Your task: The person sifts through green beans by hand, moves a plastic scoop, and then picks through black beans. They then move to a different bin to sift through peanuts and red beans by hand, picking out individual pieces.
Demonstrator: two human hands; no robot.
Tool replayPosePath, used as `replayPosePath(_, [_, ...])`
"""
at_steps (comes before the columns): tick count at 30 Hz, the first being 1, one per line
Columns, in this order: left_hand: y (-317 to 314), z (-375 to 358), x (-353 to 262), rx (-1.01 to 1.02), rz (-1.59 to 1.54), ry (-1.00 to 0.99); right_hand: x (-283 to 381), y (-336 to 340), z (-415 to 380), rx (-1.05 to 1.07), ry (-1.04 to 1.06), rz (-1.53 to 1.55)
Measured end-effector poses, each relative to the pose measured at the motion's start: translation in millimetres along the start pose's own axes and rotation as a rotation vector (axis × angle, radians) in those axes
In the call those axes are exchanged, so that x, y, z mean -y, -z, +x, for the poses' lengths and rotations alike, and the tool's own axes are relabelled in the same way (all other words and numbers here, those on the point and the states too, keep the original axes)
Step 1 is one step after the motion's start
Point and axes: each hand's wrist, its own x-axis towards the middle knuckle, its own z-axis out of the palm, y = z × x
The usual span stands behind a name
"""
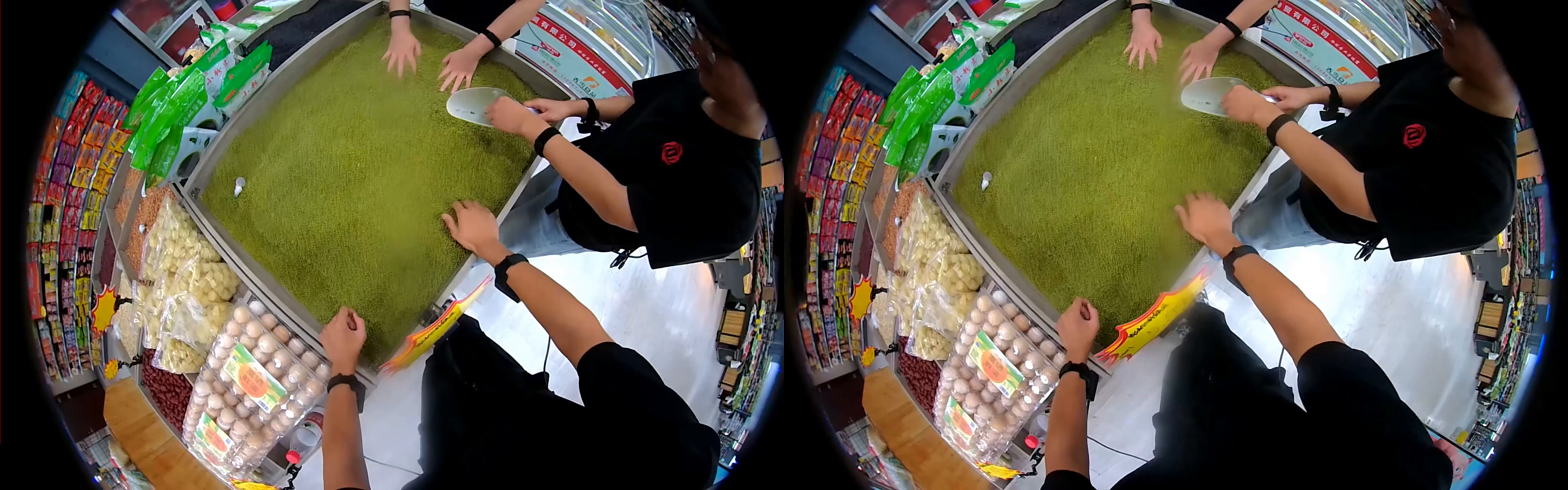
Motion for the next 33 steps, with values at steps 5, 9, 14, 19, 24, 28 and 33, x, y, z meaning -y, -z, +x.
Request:
replayPosePath(5, [2.6, 2.0, 0.1, -0.013, -0.003, -0.02, -0.1, 3.4, 1.7, -0.021, 0.0, 0.045])
replayPosePath(9, [3.5, 2.0, -2.9, -0.023, -0.008, -0.022, -1.4, 0.1, 1.7, -0.038, -0.011, 0.043])
replayPosePath(14, [3.9, 1.7, -5.0, -0.008, 0.013, -0.035, -7.5, -9.5, 3.6, -0.048, -0.027, 0.052])
replayPosePath(19, [3.9, 1.5, -5.3, -0.031, 0.016, -0.018, -9.4, -11.8, 3.0, -0.146, -0.002, 0.063])
replayPosePath(24, [1.9, 1.3, -2.6, -0.026, 0.014, -0.018, -10.4, -12.3, 2.2, -0.185, 0.034, 0.054])
replayPosePath(28, [1.1, 0.4, 0.2, -0.051, -0.02, -0.043, -5.5, -5.4, 0.1, -0.137, 0.014, 0.075])
replayPosePath(33, [3.6, 1.4, -2.5, -0.027, 0.005, -0.019, -6.9, -11.9, 2.2, -0.178, -0.039, 0.082])
